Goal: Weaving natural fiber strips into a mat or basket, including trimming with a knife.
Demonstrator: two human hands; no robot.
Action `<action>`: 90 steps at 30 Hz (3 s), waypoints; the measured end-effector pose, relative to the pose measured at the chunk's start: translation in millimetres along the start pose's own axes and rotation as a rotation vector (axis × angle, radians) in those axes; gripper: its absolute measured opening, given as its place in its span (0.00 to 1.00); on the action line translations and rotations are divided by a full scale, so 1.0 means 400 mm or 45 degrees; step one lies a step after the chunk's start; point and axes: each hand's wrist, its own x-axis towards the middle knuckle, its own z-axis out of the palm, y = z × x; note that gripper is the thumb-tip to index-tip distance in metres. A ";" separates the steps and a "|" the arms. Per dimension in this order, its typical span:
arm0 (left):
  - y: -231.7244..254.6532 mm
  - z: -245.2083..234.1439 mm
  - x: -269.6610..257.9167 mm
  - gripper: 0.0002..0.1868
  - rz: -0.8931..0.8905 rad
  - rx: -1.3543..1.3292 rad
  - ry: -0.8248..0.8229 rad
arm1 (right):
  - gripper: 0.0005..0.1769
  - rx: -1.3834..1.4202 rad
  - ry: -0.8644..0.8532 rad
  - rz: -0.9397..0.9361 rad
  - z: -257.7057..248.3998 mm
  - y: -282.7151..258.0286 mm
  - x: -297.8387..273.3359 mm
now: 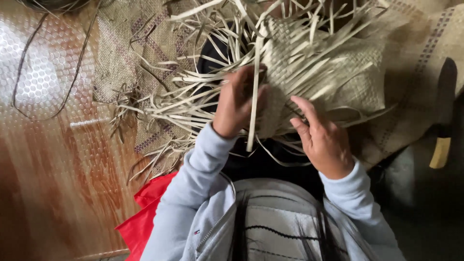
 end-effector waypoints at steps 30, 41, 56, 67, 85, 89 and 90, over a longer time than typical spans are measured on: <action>-0.017 0.068 -0.002 0.16 -0.621 -1.338 0.074 | 0.17 0.155 0.144 -0.136 0.008 0.023 0.011; -0.011 0.060 -0.013 0.08 -0.812 -1.373 0.015 | 0.12 0.072 0.240 -0.202 0.016 -0.005 0.013; -0.034 0.071 -0.047 0.07 -0.855 -1.528 -0.016 | 0.15 0.120 0.190 -0.211 0.009 -0.012 0.008; -0.040 0.071 -0.048 0.06 -0.843 -1.496 -0.010 | 0.17 0.110 0.153 -0.166 0.020 0.005 -0.003; -0.054 0.070 -0.054 0.07 -0.783 -1.428 -0.034 | 0.16 0.046 0.163 -0.114 0.005 0.020 -0.035; -0.023 0.043 -0.051 0.07 -0.700 -1.312 -0.060 | 0.17 0.120 0.149 -0.139 0.010 0.025 -0.041; -0.014 0.038 -0.050 0.07 -0.693 -1.301 -0.049 | 0.17 0.128 0.151 -0.153 0.016 0.029 -0.043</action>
